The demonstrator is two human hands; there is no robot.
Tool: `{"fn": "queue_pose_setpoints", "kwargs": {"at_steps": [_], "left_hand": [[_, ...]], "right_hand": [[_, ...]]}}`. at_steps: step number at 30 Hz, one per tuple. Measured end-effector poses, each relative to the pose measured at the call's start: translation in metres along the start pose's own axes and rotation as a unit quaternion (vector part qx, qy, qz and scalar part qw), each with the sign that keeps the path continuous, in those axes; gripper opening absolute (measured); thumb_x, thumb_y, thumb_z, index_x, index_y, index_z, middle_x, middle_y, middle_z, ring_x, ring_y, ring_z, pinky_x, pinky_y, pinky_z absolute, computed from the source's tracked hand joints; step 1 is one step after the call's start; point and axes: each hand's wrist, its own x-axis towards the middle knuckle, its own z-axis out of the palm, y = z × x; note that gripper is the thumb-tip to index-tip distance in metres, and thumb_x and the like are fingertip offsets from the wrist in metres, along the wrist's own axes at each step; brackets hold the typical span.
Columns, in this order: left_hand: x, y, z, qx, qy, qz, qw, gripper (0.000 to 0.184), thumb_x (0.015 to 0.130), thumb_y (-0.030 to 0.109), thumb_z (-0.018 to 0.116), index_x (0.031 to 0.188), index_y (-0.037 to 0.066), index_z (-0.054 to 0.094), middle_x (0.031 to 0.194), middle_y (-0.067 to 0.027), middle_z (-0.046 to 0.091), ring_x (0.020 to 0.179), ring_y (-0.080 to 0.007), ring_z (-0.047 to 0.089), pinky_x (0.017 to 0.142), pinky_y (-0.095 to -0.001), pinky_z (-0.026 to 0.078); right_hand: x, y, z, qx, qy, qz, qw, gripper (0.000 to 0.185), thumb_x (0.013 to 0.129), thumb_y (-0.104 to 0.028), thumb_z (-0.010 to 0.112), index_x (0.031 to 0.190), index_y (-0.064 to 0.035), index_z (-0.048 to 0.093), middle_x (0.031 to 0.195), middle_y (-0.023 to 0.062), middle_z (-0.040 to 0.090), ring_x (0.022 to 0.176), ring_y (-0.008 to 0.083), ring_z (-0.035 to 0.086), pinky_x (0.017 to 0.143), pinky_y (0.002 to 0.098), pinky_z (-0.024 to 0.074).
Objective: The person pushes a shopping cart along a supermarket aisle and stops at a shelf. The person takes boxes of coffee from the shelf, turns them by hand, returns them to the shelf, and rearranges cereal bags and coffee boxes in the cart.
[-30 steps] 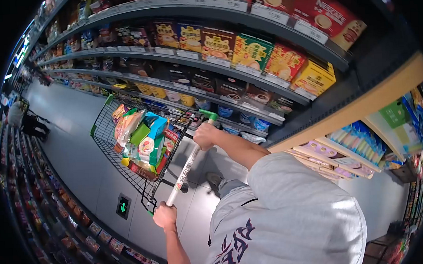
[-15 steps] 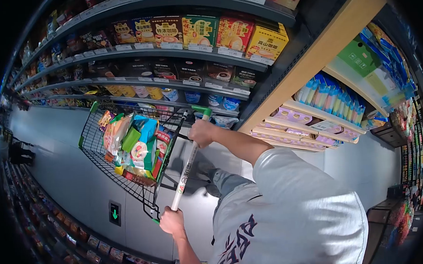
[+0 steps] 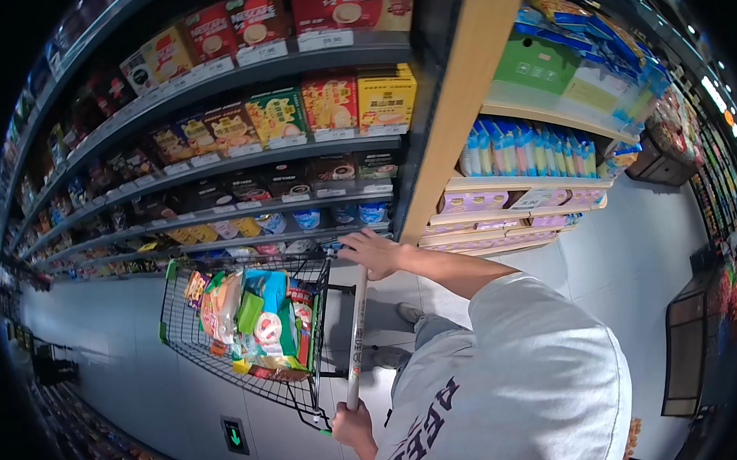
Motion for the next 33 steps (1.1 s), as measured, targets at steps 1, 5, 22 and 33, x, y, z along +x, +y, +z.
{"fn": "queue_pose_setpoints", "kwargs": {"at_steps": [1, 5, 22, 33], "left_hand": [[-0.002, 0.004, -0.002, -0.01, -0.015, 0.011, 1.0, 0.036, 0.078, 0.045, 0.076, 0.08, 0.01, 0.071, 0.073, -0.0164, 0.072, 0.072, -0.0398, 0.072, 0.063, -0.0505, 0.057], [-0.009, 0.017, -0.019, -0.066, -0.132, 0.032, 0.988, 0.038, 0.083, 0.042, 0.077, 0.095, 0.006, 0.073, 0.08, -0.0159, 0.072, 0.073, -0.0369, 0.071, 0.07, -0.0448, 0.057], [0.051, 0.078, 0.063, -0.258, -0.275, 0.146, 0.915, 0.044, 0.091, 0.038, 0.071, 0.122, 0.007, 0.063, 0.099, -0.0163, 0.068, 0.086, -0.0291, 0.066, 0.077, -0.0416, 0.053], [0.066, 0.084, 0.075, -0.359, -0.335, 0.078, 0.868, 0.05, 0.095, 0.044, 0.065, 0.13, 0.009, 0.061, 0.107, -0.0162, 0.064, 0.093, -0.0276, 0.063, 0.081, -0.0419, 0.052]], "right_hand": [[-0.002, 0.008, -0.024, -0.02, -0.021, 0.027, 0.999, 0.087, 0.068, -0.011, 0.076, 0.148, -0.0035, 0.043, 0.16, 0.0238, 0.032, 0.149, 0.0409, 0.029, 0.122, 0.056, 0.0248], [0.005, 0.062, -0.109, -0.085, 0.228, 0.074, 0.967, 0.082, 0.076, -0.022, 0.078, 0.146, 0.0009, 0.041, 0.154, 0.0275, 0.036, 0.145, 0.0431, 0.033, 0.119, 0.0544, 0.0283], [0.049, 0.172, -0.211, -0.238, 0.365, 0.319, 0.842, 0.06, 0.082, -0.016, 0.067, 0.136, 0.0065, 0.053, 0.138, 0.0251, 0.053, 0.133, 0.0391, 0.045, 0.108, 0.0522, 0.0354], [0.057, 0.172, -0.224, -0.13, 0.299, 0.313, 0.892, 0.047, 0.085, -0.014, 0.067, 0.129, -0.0005, 0.057, 0.124, 0.0204, 0.059, 0.12, 0.0361, 0.054, 0.103, 0.0511, 0.0415]]}}
